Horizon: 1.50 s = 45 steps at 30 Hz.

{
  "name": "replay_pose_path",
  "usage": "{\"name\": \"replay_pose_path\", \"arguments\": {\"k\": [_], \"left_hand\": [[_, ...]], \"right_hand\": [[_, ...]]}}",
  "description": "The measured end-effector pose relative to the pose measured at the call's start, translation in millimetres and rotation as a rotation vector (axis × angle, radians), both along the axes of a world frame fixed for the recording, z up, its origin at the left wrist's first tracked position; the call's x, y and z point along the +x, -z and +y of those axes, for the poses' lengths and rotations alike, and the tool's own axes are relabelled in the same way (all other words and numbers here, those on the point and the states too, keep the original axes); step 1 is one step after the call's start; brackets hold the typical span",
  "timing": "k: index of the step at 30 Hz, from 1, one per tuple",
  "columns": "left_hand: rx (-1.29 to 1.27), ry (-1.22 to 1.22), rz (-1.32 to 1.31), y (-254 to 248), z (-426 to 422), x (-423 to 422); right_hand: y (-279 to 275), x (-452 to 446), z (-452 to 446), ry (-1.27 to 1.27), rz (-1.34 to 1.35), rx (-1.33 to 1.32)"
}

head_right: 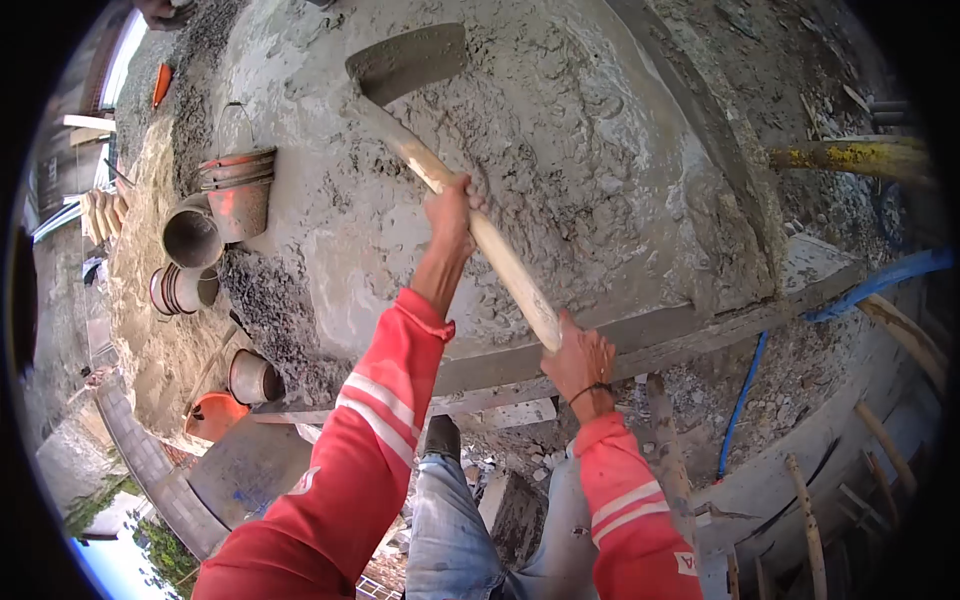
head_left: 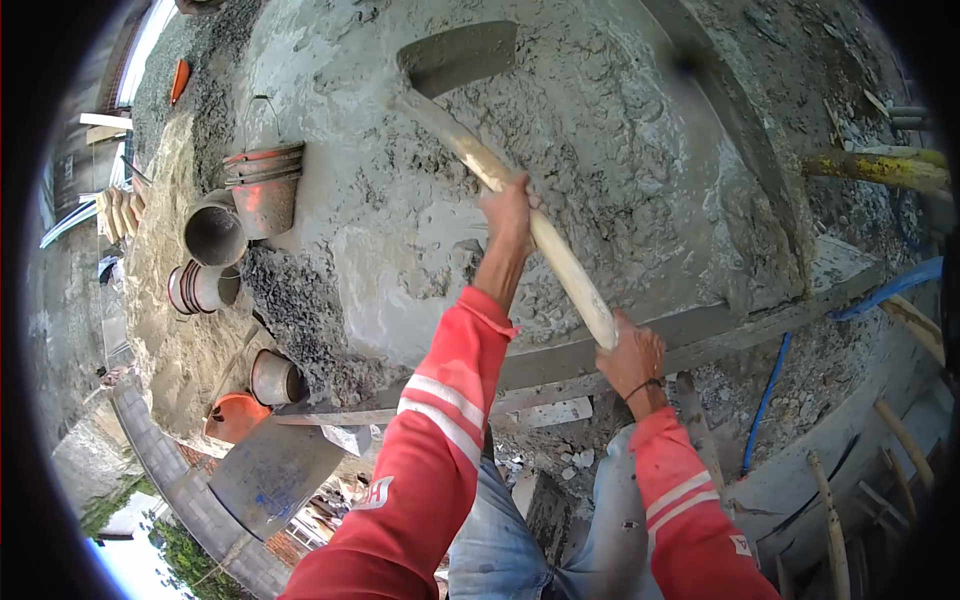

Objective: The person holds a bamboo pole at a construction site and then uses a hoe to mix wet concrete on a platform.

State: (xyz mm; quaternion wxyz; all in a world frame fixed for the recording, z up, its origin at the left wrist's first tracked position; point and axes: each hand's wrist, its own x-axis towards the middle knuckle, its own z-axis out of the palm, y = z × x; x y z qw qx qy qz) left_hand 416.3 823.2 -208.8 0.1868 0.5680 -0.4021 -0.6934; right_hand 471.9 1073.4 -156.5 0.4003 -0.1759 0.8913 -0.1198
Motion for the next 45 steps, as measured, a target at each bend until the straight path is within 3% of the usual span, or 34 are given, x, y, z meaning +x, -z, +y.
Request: {"name": "replay_pose_path", "arguments": {"k": [2, 5, 8, 11, 13, 16, 20, 21, 22, 25, 26, 30, 33, 35, 40, 42, 45], "left_hand": [[0.241, 0.008, 0.024, -4, 75, 66], [0.553, -0.025, -0.083, -49, 187, 143], [0.767, -0.060, -0.198, -40, 254, 207], [0.712, -0.138, -0.219, -1, 225, 228], [0.603, -0.098, -0.267, 53, 149, 222], [0.463, -0.141, -0.207, 88, 85, 207], [0.119, 0.098, -0.323, 95, -46, 171], [-0.009, 0.091, -0.292, 135, -81, 167], [0.050, 0.028, -0.194, 99, -108, 150], [-0.098, 0.034, -0.263, 96, -176, 123], [-0.106, 0.045, -0.167, 82, -187, 122], [-0.119, -0.012, -0.136, 20, -177, 142], [0.021, -0.080, 0.021, -39, -112, 190], [0.227, -0.185, 0.108, -38, -61, 233], [0.346, -0.287, -0.174, -74, 49, 357], [0.343, -0.312, -0.214, -98, 28, 402], [0.043, -0.382, -0.304, -146, -52, 468]], "right_hand": [[-36, 57, 73, -0.025, -0.059, 0.130], [-112, 134, 162, 0.085, -0.023, 0.334], [-152, 169, 183, 0.080, -0.080, 0.507], [-129, 176, 152, -0.104, -0.076, 0.559], [-60, 165, 101, -0.150, -0.024, 0.517], [-25, 149, 37, -0.114, 0.010, 0.422], [19, 140, -67, -0.036, 0.019, 0.227], [32, 136, -97, -0.014, 0.016, 0.163], [43, 130, -125, -0.006, 0.034, 0.109], [42, 112, -182, 0.011, 0.024, -0.027], [37, 111, -183, -0.002, 0.013, -0.022], [12, 124, -171, -0.062, 0.215, -0.164], [-26, 152, -110, -0.122, 0.172, -0.119], [-59, 183, -65, -0.157, 0.169, -0.033], [-112, 274, 35, -0.310, 0.101, 0.011], [-120, 306, 24, -0.375, 0.022, 0.015], [-109, 352, -57, -0.449, -0.012, -0.208]]}}
